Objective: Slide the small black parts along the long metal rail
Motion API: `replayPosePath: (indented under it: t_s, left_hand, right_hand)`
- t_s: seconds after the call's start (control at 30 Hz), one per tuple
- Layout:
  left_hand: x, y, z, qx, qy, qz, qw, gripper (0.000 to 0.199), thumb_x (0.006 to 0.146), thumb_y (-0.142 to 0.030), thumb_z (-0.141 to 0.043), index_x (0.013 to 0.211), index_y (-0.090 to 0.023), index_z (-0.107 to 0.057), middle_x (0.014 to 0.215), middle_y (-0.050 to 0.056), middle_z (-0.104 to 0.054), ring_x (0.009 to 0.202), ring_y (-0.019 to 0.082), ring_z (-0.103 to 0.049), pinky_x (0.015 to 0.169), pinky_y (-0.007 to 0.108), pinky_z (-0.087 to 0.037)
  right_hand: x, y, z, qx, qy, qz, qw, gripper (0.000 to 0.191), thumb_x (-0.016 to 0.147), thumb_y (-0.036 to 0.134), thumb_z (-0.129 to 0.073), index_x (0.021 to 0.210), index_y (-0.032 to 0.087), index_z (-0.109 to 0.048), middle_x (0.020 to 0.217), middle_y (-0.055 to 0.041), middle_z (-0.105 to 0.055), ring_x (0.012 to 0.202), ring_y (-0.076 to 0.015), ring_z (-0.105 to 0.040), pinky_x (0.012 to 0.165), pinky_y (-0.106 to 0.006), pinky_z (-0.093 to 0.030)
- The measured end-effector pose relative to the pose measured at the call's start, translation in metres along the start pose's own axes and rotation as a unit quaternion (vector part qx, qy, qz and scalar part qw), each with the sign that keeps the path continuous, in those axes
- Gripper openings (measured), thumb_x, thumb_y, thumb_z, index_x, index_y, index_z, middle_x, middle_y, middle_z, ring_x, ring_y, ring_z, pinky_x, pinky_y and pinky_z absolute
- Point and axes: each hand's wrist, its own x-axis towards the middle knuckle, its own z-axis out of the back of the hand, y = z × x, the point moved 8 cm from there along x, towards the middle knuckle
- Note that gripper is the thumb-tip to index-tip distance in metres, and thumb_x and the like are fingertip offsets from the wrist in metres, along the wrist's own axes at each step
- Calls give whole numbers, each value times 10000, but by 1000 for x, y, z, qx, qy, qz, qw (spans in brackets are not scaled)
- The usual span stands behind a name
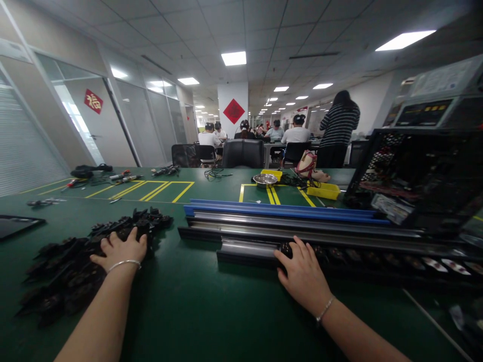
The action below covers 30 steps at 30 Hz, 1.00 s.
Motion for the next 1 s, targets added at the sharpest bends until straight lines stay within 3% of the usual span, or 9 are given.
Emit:
replayPosePath:
  t_s: [0.13, 0.27, 0.4, 0.5, 0.6, 0.67, 0.73, 0.8, 1.0]
  left_hand:
    - [-7, -7, 3, -15, 2, -8, 1000, 525, 832, -554, -330, 1235, -269, -509, 1426, 104, -315, 1295, 454, -147, 920, 697, -182]
    - [-12, -22, 20, -27, -30, -28, 999, 478, 860, -502, -326, 1235, -260, -495, 1434, 66, -293, 1301, 449, -108, 922, 689, -207]
    - [-35, -74, 44, -69, -97, -128, 985, 499, 876, -395, -339, 1270, -110, -452, 1440, 201, -228, 1326, 388, -140, 1005, 572, -246]
    - [-89, -142, 55, -117, -100, -295, 943, 447, 881, -318, -343, 1250, -96, -459, 1427, 178, -290, 1349, 273, -165, 1073, 451, -238]
    - [-169, -206, 57, -151, -33, -481, 863, 437, 881, -303, -365, 1294, -170, -417, 1447, 100, -294, 1360, 232, -149, 1086, 437, -233]
    - [-216, -230, 54, -165, 11, -553, 816, 477, 869, -310, -407, 1334, -210, -364, 1474, 74, -240, 1363, 232, -142, 1081, 440, -246]
    - [-245, -241, 48, -164, 45, -581, 796, 550, 844, -363, -468, 1360, -243, -319, 1488, 71, -203, 1361, 257, -145, 1064, 468, -268]
    - [-258, -244, 40, -155, 62, -588, 791, 605, 822, -385, -508, 1374, -270, -287, 1481, 73, -223, 1353, 277, -168, 1055, 499, -268]
    - [-255, -242, 29, -146, 81, -588, 791, 619, 813, -353, -529, 1377, -294, -281, 1458, 68, -283, 1330, 273, -236, 1060, 496, -261]
  right_hand:
    - [1, 1, 1, 2, 7, 0, 1000, 328, 769, 345, -555, 1087, 297, -621, 1177, -101, -535, 1266, -295, -288, 1023, -461, -211]
    - [1, 1, 2, 7, 9, -1, 1000, 321, 770, 322, -548, 1081, 299, -624, 1176, -100, -534, 1267, -296, -290, 1019, -466, -218]
    - [1, 0, 2, 9, 2, -5, 1000, 329, 761, 331, -559, 1082, 302, -626, 1168, -103, -536, 1266, -300, -295, 1020, -464, -221]
    - [1, 0, 2, 6, -3, -3, 1000, 332, 759, 337, -562, 1083, 301, -626, 1162, -103, -544, 1260, -299, -298, 1023, -463, -213]
    - [1, 0, 2, 4, -6, -1, 1000, 336, 759, 343, -564, 1087, 303, -623, 1160, -102, -546, 1258, -294, -301, 1030, -464, -200]
    - [1, 0, 1, 5, -7, -2, 1000, 342, 747, 355, -579, 1082, 305, -624, 1156, -100, -546, 1260, -292, -300, 1036, -463, -189]
    - [2, -1, 0, 4, -9, -2, 1000, 348, 736, 365, -590, 1078, 305, -625, 1152, -98, -549, 1260, -291, -300, 1043, -465, -172]
    - [2, -1, 0, 3, -11, 1, 1000, 360, 735, 370, -588, 1089, 306, -619, 1148, -98, -552, 1260, -289, -300, 1049, -471, -152]
    - [1, 1, 0, 0, -22, 11, 1000, 468, 721, 391, -595, 1181, 314, -554, 1138, -97, -554, 1267, -293, -294, 1053, -500, -112]
